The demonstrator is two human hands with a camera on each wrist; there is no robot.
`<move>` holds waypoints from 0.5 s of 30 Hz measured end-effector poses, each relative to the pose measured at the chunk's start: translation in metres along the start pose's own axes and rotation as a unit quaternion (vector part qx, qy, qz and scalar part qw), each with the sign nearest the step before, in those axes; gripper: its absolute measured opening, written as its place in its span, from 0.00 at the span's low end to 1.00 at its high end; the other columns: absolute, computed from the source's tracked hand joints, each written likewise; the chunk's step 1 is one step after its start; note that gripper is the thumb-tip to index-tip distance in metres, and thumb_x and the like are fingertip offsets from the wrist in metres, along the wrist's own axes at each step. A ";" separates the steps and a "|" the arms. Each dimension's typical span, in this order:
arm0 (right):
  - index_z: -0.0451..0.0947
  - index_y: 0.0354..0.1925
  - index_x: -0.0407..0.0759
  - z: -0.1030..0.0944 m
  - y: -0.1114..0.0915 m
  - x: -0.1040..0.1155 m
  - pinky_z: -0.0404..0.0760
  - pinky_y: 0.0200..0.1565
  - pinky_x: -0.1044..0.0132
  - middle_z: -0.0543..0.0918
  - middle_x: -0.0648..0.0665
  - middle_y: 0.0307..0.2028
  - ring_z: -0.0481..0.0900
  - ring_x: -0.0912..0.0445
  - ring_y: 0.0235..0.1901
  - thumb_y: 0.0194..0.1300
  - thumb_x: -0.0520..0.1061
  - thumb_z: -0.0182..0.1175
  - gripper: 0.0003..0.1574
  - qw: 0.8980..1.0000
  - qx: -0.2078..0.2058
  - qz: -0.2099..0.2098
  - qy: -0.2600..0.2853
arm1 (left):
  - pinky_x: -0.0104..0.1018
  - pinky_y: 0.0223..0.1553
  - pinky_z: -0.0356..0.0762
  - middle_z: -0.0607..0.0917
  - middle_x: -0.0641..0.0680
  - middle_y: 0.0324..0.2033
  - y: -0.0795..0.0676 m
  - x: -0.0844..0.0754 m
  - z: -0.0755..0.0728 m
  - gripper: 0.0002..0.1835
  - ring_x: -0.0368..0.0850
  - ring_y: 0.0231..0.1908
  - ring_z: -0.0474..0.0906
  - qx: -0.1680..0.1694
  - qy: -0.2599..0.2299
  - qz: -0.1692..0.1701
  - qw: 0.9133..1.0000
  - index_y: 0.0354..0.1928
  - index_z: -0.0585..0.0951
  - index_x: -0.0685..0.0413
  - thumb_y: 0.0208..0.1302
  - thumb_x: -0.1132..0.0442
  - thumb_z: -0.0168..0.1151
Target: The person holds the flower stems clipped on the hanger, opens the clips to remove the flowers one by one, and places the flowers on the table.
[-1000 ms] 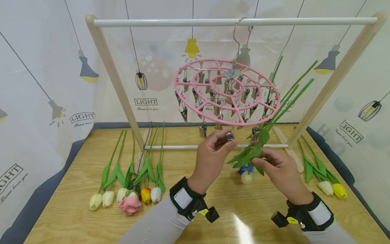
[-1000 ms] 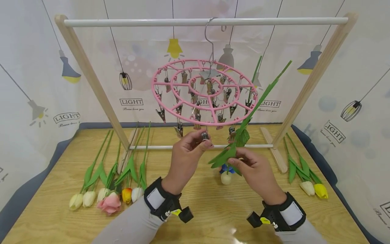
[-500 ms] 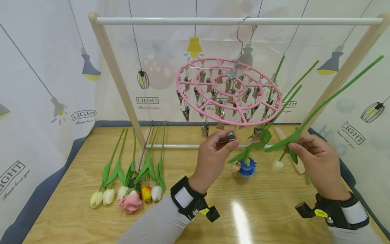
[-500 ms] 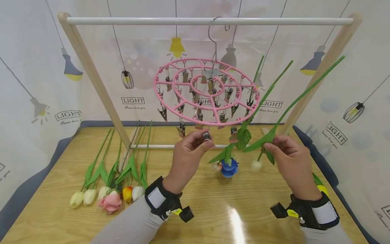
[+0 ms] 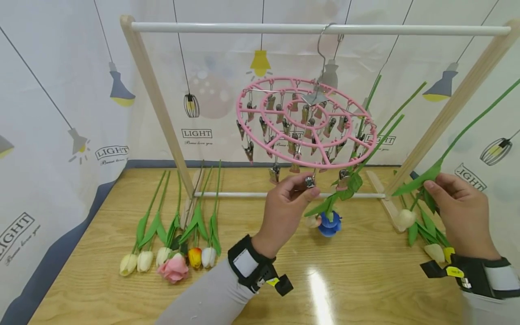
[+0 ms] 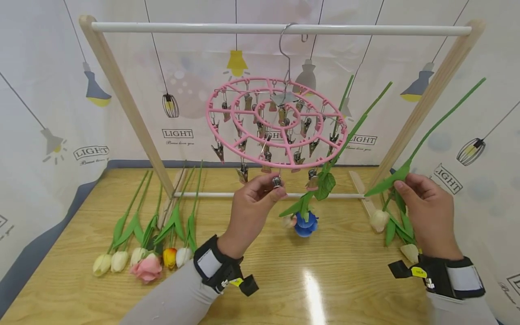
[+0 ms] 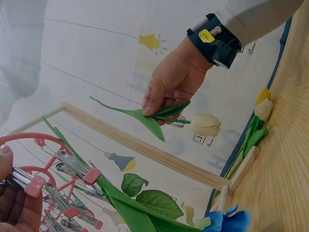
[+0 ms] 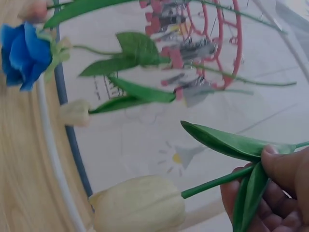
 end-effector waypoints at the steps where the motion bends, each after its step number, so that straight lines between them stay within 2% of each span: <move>1: 0.74 0.54 0.41 -0.001 0.002 -0.005 0.73 0.33 0.85 0.77 0.62 0.36 0.73 0.64 0.39 0.65 0.48 0.57 0.21 1.000 0.010 0.006 0.007 | 0.36 0.44 0.81 0.82 0.61 0.41 0.000 0.000 0.000 0.19 0.45 0.41 0.79 -0.001 0.000 -0.001 1.000 0.55 0.77 0.57 0.61 0.63 0.61; 3: 0.73 0.55 0.40 -0.001 0.007 -0.015 0.74 0.33 0.85 0.77 0.62 0.38 0.74 0.66 0.40 0.65 0.50 0.57 0.24 0.999 0.028 0.020 0.016 | 0.36 0.44 0.81 0.82 0.61 0.41 0.000 -0.001 0.000 0.19 0.44 0.42 0.78 -0.003 0.000 -0.001 1.000 0.55 0.77 0.57 0.61 0.63 0.61; 6: 0.71 0.58 0.38 -0.001 0.013 -0.030 0.75 0.33 0.84 0.77 0.64 0.38 0.74 0.67 0.40 0.64 0.55 0.56 0.30 0.997 0.054 0.046 0.001 | 0.37 0.44 0.81 0.82 0.62 0.41 0.000 0.000 0.000 0.18 0.44 0.42 0.79 -0.007 -0.003 -0.002 1.000 0.54 0.78 0.56 0.61 0.63 0.61; 11: 0.67 0.63 0.38 0.001 0.021 -0.056 0.73 0.32 0.84 0.73 0.66 0.41 0.70 0.71 0.40 0.64 0.63 0.52 0.39 0.989 0.096 0.067 -0.092 | 0.37 0.44 0.81 0.82 0.61 0.41 0.000 0.001 0.000 0.18 0.44 0.41 0.78 -0.006 -0.005 -0.004 1.000 0.54 0.78 0.55 0.61 0.63 0.61; 13: 0.66 0.63 0.37 0.004 0.023 -0.064 0.72 0.32 0.84 0.73 0.63 0.43 0.69 0.73 0.40 0.65 0.65 0.50 0.41 0.984 0.116 0.060 -0.125 | 0.36 0.44 0.81 0.82 0.61 0.41 0.000 0.001 0.000 0.19 0.44 0.41 0.78 -0.004 -0.004 -0.003 1.000 0.54 0.77 0.55 0.61 0.62 0.61; 15: 0.65 0.63 0.35 0.007 0.025 -0.071 0.77 0.32 0.79 0.73 0.60 0.43 0.72 0.71 0.38 0.66 0.64 0.49 0.41 0.980 0.139 0.053 -0.135 | 0.36 0.43 0.81 0.82 0.61 0.41 0.000 0.000 0.000 0.19 0.44 0.41 0.78 -0.001 -0.002 -0.001 1.000 0.54 0.77 0.55 0.61 0.62 0.61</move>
Point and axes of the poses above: each hand's wrist, its own y-axis towards the middle knuckle, its own z-axis out of the palm, x = y × z, the point moved 4 cm from there along y, towards the middle knuckle
